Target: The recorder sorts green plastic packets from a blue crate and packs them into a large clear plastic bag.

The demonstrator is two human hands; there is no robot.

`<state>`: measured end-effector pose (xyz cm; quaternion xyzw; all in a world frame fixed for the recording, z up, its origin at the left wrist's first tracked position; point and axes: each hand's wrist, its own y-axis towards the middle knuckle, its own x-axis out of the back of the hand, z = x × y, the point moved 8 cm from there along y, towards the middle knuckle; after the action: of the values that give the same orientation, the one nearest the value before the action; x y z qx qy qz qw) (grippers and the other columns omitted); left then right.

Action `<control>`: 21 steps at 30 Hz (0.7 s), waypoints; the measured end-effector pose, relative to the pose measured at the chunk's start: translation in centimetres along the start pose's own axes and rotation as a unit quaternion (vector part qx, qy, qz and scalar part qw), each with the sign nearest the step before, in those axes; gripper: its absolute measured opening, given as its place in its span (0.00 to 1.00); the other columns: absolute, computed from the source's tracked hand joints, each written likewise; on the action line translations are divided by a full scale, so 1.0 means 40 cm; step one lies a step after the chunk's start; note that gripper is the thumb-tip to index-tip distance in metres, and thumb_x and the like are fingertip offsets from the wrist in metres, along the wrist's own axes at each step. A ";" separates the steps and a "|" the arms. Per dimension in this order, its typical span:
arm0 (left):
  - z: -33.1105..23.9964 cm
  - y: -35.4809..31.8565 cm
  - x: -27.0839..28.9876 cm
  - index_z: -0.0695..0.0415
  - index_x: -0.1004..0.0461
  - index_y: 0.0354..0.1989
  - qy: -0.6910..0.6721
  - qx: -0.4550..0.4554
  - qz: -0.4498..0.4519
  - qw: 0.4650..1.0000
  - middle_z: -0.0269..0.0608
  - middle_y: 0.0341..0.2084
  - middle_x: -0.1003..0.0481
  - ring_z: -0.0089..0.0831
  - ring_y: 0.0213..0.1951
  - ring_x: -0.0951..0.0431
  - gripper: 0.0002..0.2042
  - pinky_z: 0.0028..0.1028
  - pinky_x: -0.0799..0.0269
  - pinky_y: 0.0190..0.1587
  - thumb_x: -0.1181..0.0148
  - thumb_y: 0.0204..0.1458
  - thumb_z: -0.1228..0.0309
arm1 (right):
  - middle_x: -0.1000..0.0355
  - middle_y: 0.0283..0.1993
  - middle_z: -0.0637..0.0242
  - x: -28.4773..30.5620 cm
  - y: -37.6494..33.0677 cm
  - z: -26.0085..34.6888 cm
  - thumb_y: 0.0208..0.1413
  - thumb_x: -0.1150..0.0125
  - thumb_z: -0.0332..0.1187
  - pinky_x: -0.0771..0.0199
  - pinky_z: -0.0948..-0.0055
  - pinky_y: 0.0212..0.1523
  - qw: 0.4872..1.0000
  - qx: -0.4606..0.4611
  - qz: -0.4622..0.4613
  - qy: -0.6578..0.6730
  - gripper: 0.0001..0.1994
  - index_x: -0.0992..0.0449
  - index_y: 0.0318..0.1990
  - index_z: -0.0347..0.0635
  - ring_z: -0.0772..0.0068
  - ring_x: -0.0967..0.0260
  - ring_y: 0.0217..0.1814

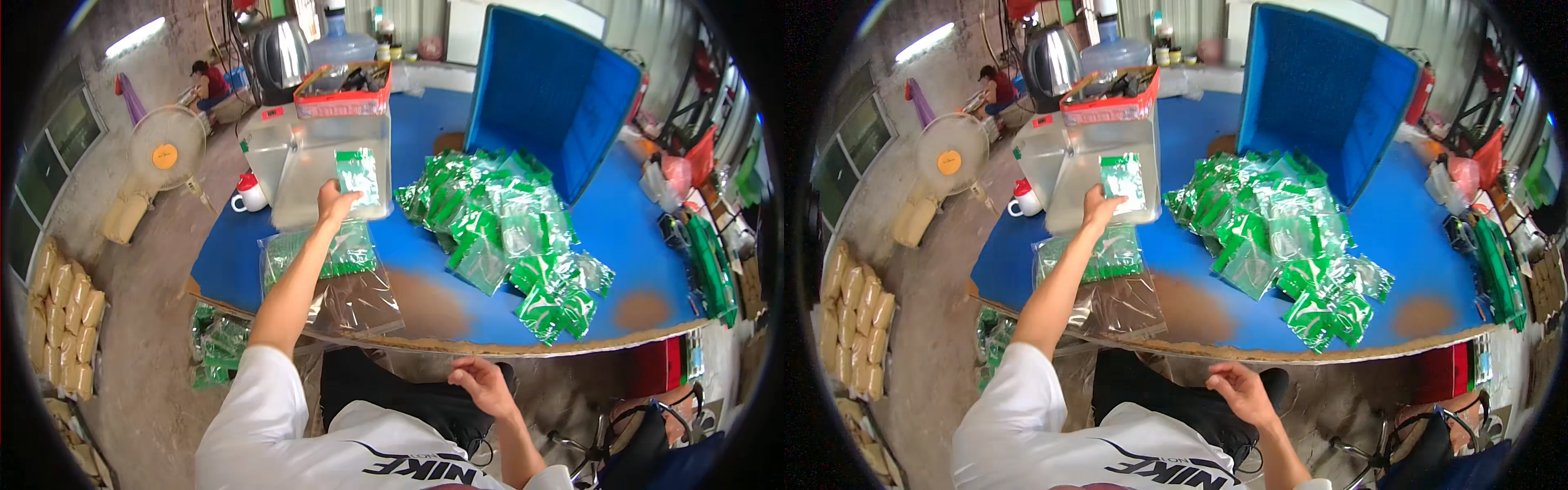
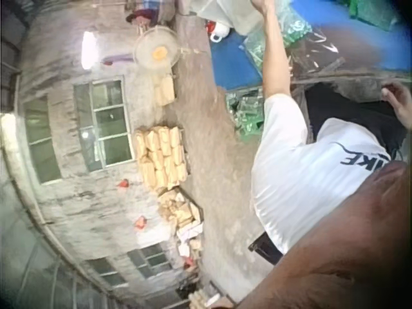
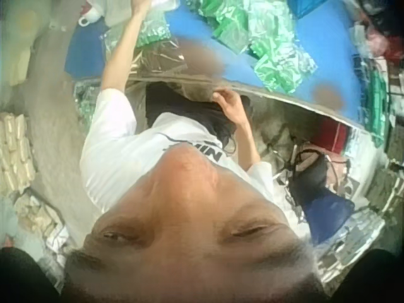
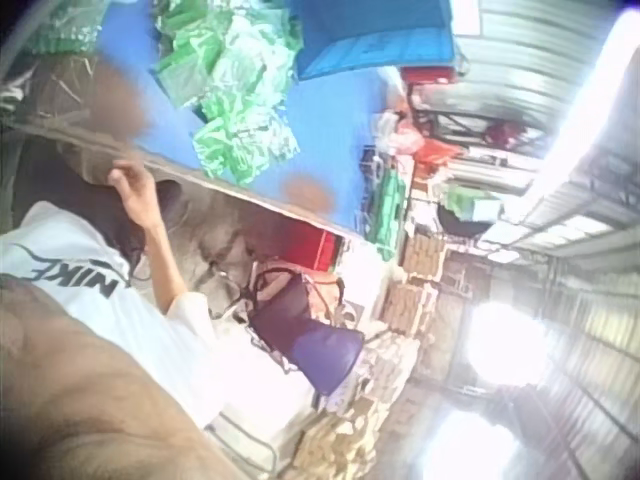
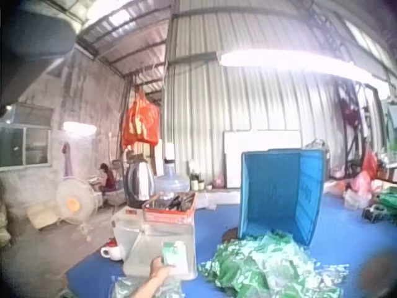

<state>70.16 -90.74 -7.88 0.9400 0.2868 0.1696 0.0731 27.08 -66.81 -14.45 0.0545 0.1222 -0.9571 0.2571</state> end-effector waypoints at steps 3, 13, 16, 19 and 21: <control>-0.151 -0.267 -0.046 0.63 0.21 0.43 -0.061 -0.013 0.157 0.986 0.40 0.35 0.18 0.28 0.35 0.19 0.20 0.32 0.24 0.41 0.25 0.39 0.70 | 0.26 0.37 0.67 0.018 0.033 0.089 0.60 0.36 0.31 0.26 0.74 0.44 0.986 0.123 -0.082 -0.080 0.13 0.29 0.46 0.33 0.78 0.29 0.41; -0.276 -0.798 0.040 0.60 0.30 0.54 -0.076 -0.117 0.221 0.965 0.38 0.40 0.22 0.23 0.42 0.24 0.27 0.26 0.25 0.46 0.26 0.45 0.72 | 0.25 0.35 0.72 -0.068 0.068 0.095 0.62 0.37 0.35 0.33 0.78 0.38 0.977 0.186 -0.083 -0.066 0.11 0.23 0.42 0.34 0.83 0.32 0.37; -0.440 -0.780 0.214 0.60 0.27 0.48 -0.097 -0.164 0.205 0.960 0.35 0.38 0.21 0.21 0.36 0.22 0.18 0.24 0.24 0.43 0.31 0.50 0.74 | 0.29 0.28 0.75 0.041 0.073 0.062 0.60 0.35 0.37 0.41 0.78 0.28 0.964 0.183 -0.162 -0.101 0.13 0.25 0.31 0.36 0.85 0.40 0.29; -0.699 -0.848 0.449 0.61 0.25 0.46 -0.065 -0.348 0.078 0.932 0.36 0.38 0.22 0.19 0.41 0.23 0.13 0.21 0.26 0.43 0.34 0.52 0.78 | 0.26 0.30 0.71 0.152 0.087 0.096 0.60 0.36 0.40 0.34 0.76 0.33 0.934 0.140 -0.234 -0.232 0.16 0.22 0.35 0.32 0.83 0.35 0.32; -0.822 -0.927 0.620 0.63 0.27 0.49 0.085 -0.349 -0.069 0.931 0.47 0.49 0.25 0.28 0.48 0.24 0.13 0.27 0.29 0.54 0.49 0.57 0.75 | 0.25 0.32 0.70 0.199 0.083 0.122 0.60 0.35 0.42 0.33 0.75 0.34 0.912 0.118 -0.264 -0.291 0.17 0.22 0.36 0.31 0.82 0.34 0.33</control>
<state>58.51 -44.84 20.92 0.8150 0.2788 0.3326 0.3839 21.69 -74.69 -11.76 -0.2304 -0.0623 -0.9710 0.0104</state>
